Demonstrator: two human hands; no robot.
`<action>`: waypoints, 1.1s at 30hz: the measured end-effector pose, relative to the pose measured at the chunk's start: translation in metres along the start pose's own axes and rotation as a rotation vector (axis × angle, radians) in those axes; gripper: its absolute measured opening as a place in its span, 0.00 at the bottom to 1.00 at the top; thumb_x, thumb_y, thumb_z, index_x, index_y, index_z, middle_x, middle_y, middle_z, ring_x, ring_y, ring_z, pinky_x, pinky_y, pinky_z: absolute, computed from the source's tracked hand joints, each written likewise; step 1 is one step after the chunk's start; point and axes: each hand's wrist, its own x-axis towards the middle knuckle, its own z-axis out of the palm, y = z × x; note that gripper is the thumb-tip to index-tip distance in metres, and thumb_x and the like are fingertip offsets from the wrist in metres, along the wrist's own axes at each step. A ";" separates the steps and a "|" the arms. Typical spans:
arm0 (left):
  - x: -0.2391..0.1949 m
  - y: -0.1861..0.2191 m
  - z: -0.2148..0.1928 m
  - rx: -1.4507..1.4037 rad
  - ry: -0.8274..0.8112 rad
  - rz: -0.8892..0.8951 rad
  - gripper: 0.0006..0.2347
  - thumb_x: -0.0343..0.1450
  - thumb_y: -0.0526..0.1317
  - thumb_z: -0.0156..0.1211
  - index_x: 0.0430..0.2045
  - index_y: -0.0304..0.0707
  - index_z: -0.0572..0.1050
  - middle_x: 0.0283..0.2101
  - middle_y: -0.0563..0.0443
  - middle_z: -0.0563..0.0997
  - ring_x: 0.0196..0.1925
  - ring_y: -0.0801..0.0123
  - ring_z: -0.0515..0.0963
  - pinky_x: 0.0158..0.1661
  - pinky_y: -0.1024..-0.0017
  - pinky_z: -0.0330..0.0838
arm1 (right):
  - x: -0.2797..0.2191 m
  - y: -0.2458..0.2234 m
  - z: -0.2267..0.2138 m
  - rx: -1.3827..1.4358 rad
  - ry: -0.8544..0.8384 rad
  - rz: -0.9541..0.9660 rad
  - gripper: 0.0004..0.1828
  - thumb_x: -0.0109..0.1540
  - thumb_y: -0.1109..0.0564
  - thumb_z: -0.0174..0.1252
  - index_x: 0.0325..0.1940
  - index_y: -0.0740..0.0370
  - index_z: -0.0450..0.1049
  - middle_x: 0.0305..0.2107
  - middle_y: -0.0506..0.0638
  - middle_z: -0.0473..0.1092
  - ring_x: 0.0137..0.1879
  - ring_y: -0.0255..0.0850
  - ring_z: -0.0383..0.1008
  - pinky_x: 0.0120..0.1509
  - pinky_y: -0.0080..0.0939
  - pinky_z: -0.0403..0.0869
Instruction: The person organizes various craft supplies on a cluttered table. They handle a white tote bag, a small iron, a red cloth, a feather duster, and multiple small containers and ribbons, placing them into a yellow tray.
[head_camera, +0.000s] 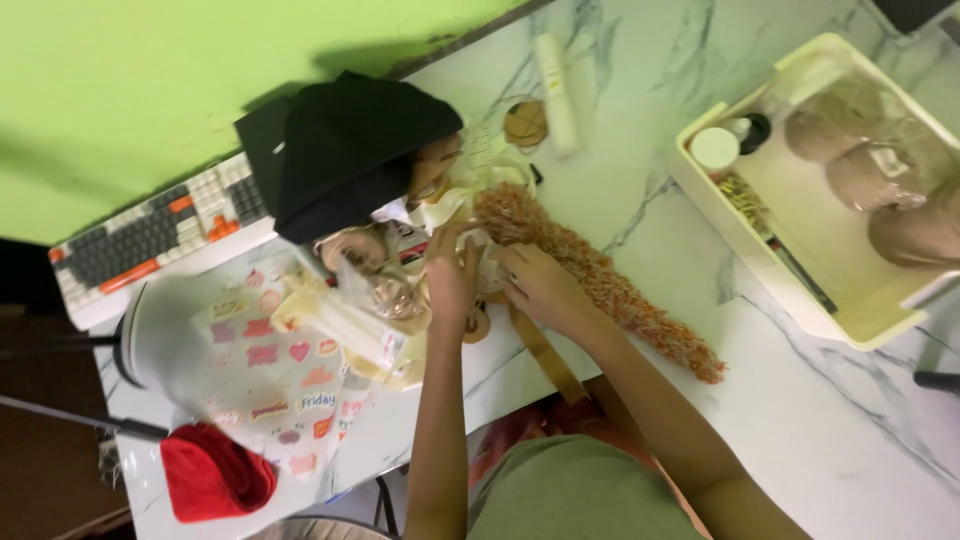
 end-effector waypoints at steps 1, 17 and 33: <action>-0.003 -0.012 -0.006 0.038 0.051 -0.028 0.09 0.72 0.30 0.60 0.45 0.33 0.77 0.50 0.37 0.79 0.55 0.45 0.76 0.55 0.54 0.71 | 0.004 -0.004 0.007 0.023 -0.059 -0.005 0.24 0.60 0.61 0.60 0.61 0.63 0.71 0.51 0.57 0.71 0.59 0.53 0.72 0.64 0.49 0.71; -0.086 -0.052 -0.117 0.473 0.074 -0.199 0.28 0.57 0.36 0.72 0.53 0.31 0.70 0.59 0.36 0.69 0.64 0.42 0.64 0.64 0.43 0.53 | 0.046 0.003 0.139 -0.525 -0.142 -0.295 0.23 0.58 0.57 0.64 0.57 0.58 0.76 0.65 0.58 0.66 0.66 0.57 0.68 0.70 0.68 0.60; -0.094 -0.058 -0.170 0.534 0.050 -0.223 0.26 0.56 0.27 0.68 0.51 0.43 0.75 0.65 0.36 0.66 0.67 0.39 0.65 0.59 0.46 0.63 | -0.018 -0.073 0.046 -0.426 -0.088 -0.121 0.30 0.61 0.56 0.61 0.68 0.51 0.67 0.65 0.52 0.65 0.60 0.54 0.69 0.61 0.54 0.69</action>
